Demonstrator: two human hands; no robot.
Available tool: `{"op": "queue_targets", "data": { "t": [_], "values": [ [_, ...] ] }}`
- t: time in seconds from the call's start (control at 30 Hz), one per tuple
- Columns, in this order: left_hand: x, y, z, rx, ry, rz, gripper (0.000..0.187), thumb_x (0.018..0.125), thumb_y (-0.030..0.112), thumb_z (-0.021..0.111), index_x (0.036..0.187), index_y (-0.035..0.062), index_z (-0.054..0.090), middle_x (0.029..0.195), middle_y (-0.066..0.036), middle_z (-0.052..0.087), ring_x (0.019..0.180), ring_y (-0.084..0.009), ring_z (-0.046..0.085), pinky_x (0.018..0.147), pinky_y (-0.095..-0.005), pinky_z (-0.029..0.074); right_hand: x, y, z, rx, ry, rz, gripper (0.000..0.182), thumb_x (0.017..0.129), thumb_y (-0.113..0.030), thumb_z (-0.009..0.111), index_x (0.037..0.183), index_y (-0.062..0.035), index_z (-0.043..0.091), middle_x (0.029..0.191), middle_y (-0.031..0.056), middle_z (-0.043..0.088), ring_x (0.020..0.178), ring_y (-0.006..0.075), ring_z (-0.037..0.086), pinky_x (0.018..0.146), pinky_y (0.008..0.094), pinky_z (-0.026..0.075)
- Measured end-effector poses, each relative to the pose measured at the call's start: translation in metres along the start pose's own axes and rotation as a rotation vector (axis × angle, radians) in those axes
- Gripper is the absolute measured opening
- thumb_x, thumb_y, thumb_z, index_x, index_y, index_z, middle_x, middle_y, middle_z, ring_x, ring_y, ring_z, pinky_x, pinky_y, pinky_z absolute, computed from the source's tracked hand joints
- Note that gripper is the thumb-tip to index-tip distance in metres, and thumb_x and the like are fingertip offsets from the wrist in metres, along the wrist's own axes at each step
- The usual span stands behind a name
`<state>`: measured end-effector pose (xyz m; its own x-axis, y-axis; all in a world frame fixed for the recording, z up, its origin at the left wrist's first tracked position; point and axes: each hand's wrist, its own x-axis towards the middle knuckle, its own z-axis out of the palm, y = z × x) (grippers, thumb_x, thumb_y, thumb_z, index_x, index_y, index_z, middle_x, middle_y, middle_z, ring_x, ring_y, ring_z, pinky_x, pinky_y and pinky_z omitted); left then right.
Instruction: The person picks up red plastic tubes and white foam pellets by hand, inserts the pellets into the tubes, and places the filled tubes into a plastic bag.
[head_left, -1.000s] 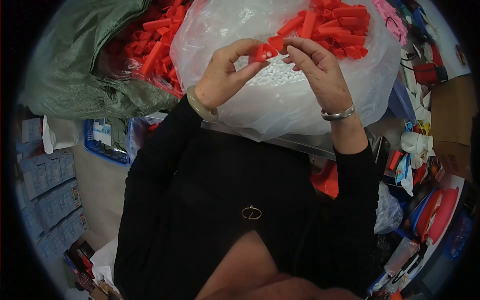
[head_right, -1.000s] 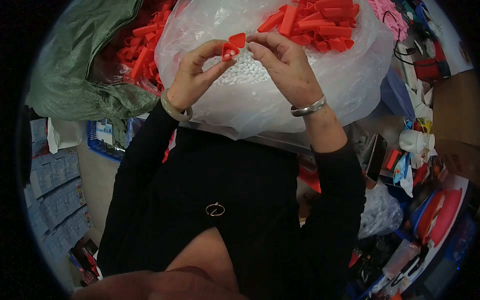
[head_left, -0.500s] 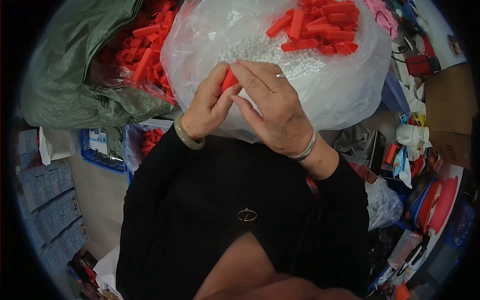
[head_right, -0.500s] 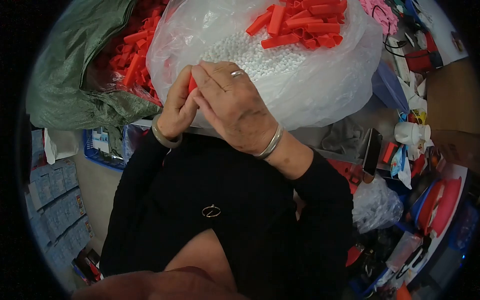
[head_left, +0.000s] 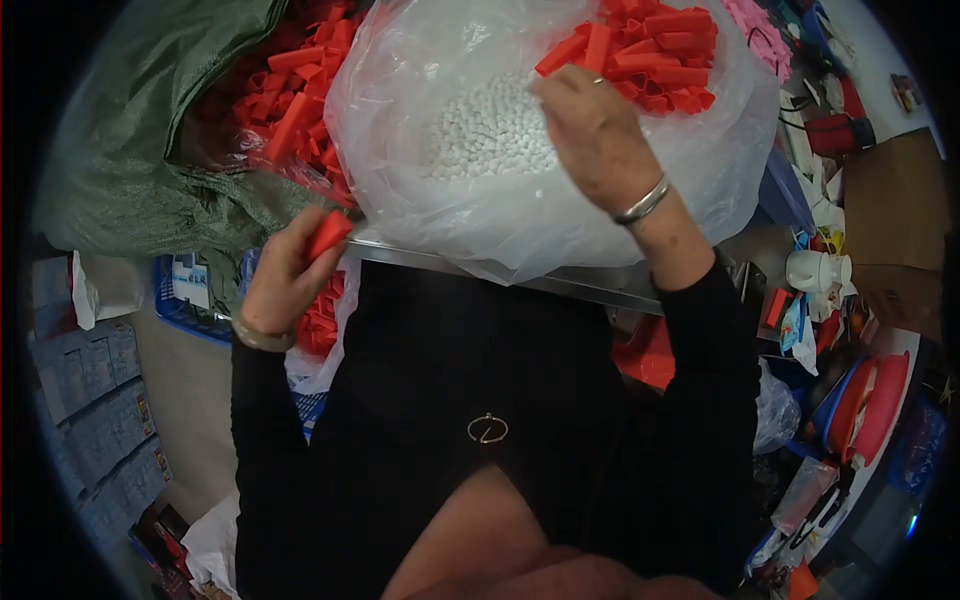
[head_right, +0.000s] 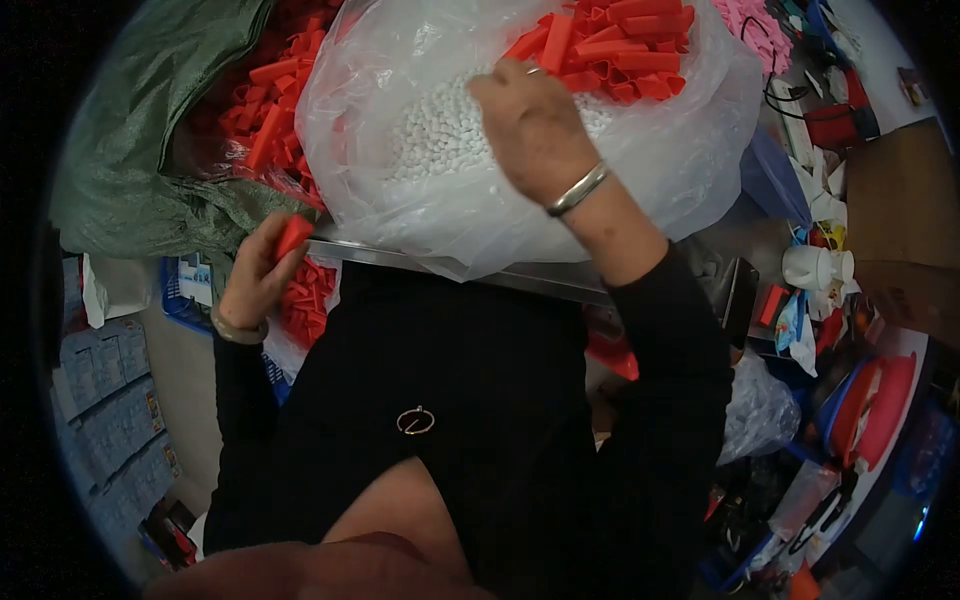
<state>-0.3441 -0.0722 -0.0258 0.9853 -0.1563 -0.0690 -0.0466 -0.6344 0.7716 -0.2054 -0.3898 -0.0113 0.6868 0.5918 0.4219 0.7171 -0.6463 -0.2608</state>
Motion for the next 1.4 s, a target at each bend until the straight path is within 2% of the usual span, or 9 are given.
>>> {"op": "queue_targets", "data": {
  "t": [0.1, 0.17, 0.5, 0.63, 0.9, 1.13, 1.2, 1.33, 1.4],
  "values": [
    [-0.047, -0.045, -0.027, 0.313, -0.030, -0.154, 0.025, 0.081, 0.012, 0.069, 0.101, 0.0024, 0.056, 0.086, -0.016, 0.062, 0.077, -0.0332, 0.061, 0.067, -0.0366, 0.047, -0.002, 0.057, -0.002, -0.513, -0.116, 0.063, 0.013, 0.074, -0.002, 0.060, 0.086, -0.0040, 0.064, 0.088, 0.0161, 0.062, 0.079, 0.0325, 0.063, 0.068, 0.0391, 0.052],
    [-0.075, -0.084, -0.030, 0.863, 0.121, -0.233, 0.031, 0.078, 0.015, 0.071, 0.103, 0.0022, 0.058, 0.093, -0.017, 0.064, 0.084, -0.0375, 0.062, 0.071, -0.0379, 0.049, -0.007, 0.077, 0.007, -0.612, -0.110, 0.041, 0.009, 0.076, -0.004, 0.061, 0.084, -0.0039, 0.063, 0.086, 0.0162, 0.063, 0.077, 0.0320, 0.063, 0.068, 0.0399, 0.052],
    [-0.016, -0.036, -0.027, 0.178, 0.338, -0.048, 0.024, 0.083, 0.004, 0.066, 0.106, -0.0004, 0.061, 0.090, -0.014, 0.065, 0.079, -0.0231, 0.064, 0.072, -0.0316, 0.050, 0.052, 0.092, -0.010, -0.467, 0.022, 0.519, 0.024, 0.089, -0.025, 0.062, 0.096, -0.0017, 0.061, 0.093, 0.0185, 0.066, 0.085, 0.0356, 0.066, 0.067, 0.0451, 0.053],
    [0.002, -0.017, -0.017, 0.130, 0.343, 0.055, 0.020, 0.085, 0.003, 0.064, 0.104, -0.0010, 0.062, 0.088, -0.012, 0.066, 0.079, -0.0204, 0.065, 0.072, -0.0299, 0.050, 0.067, 0.116, 0.006, -0.725, 0.114, 0.219, 0.028, 0.089, -0.027, 0.065, 0.102, -0.0015, 0.064, 0.094, 0.0163, 0.068, 0.085, 0.0306, 0.068, 0.066, 0.0389, 0.055],
    [0.011, 0.007, -0.016, 0.027, 0.364, 0.080, 0.017, 0.085, 0.002, 0.063, 0.102, -0.0013, 0.063, 0.087, -0.012, 0.065, 0.080, -0.0205, 0.065, 0.072, -0.0289, 0.049, 0.059, 0.093, 0.000, 0.141, -0.129, 0.452, 0.029, 0.088, -0.025, 0.067, 0.107, -0.0027, 0.064, 0.095, 0.0132, 0.069, 0.083, 0.0241, 0.068, 0.065, 0.0338, 0.055],
    [0.055, 0.059, 0.058, 0.270, 0.236, 0.658, 0.026, 0.075, 0.012, 0.073, 0.096, 0.0042, 0.061, 0.097, -0.011, 0.059, 0.090, -0.0296, 0.056, 0.076, -0.0362, 0.046, 0.041, 0.085, -0.007, 0.778, -0.303, 0.630, 0.030, 0.088, -0.023, 0.068, 0.111, -0.0036, 0.065, 0.095, 0.0109, 0.070, 0.082, 0.0193, 0.068, 0.064, 0.0299, 0.055],
    [0.059, 0.067, 0.086, 0.254, 0.257, 0.727, 0.025, 0.074, 0.013, 0.073, 0.094, 0.0061, 0.059, 0.096, -0.010, 0.057, 0.089, -0.0284, 0.055, 0.074, -0.0360, 0.045, 0.028, 0.096, -0.002, 0.974, -0.248, 0.641, 0.030, 0.088, -0.018, 0.069, 0.115, -0.0065, 0.065, 0.096, 0.0066, 0.069, 0.078, 0.0093, 0.065, 0.063, 0.0225, 0.053],
    [0.089, 0.057, 0.100, 0.213, 0.278, 0.707, 0.020, 0.075, 0.011, 0.072, 0.090, 0.0045, 0.060, 0.089, -0.009, 0.057, 0.083, -0.0274, 0.056, 0.072, -0.0373, 0.046, 0.014, 0.088, -0.009, 0.742, -0.136, 0.600, 0.024, 0.090, -0.013, 0.064, 0.113, -0.0080, 0.066, 0.094, 0.0044, 0.069, 0.074, 0.0084, 0.062, 0.063, 0.0210, 0.051],
    [0.103, 0.060, 0.111, 0.186, 0.166, 0.729, 0.017, 0.074, 0.011, 0.072, 0.085, 0.0060, 0.060, 0.082, -0.007, 0.057, 0.079, -0.0272, 0.056, 0.071, -0.0393, 0.046, 0.009, 0.077, -0.014, 0.444, -0.133, 0.331, 0.016, 0.085, -0.015, 0.060, 0.088, -0.0002, 0.064, 0.077, 0.0155, 0.067, 0.065, 0.0283, 0.064, 0.059, 0.0394, 0.051]
  ]
}}
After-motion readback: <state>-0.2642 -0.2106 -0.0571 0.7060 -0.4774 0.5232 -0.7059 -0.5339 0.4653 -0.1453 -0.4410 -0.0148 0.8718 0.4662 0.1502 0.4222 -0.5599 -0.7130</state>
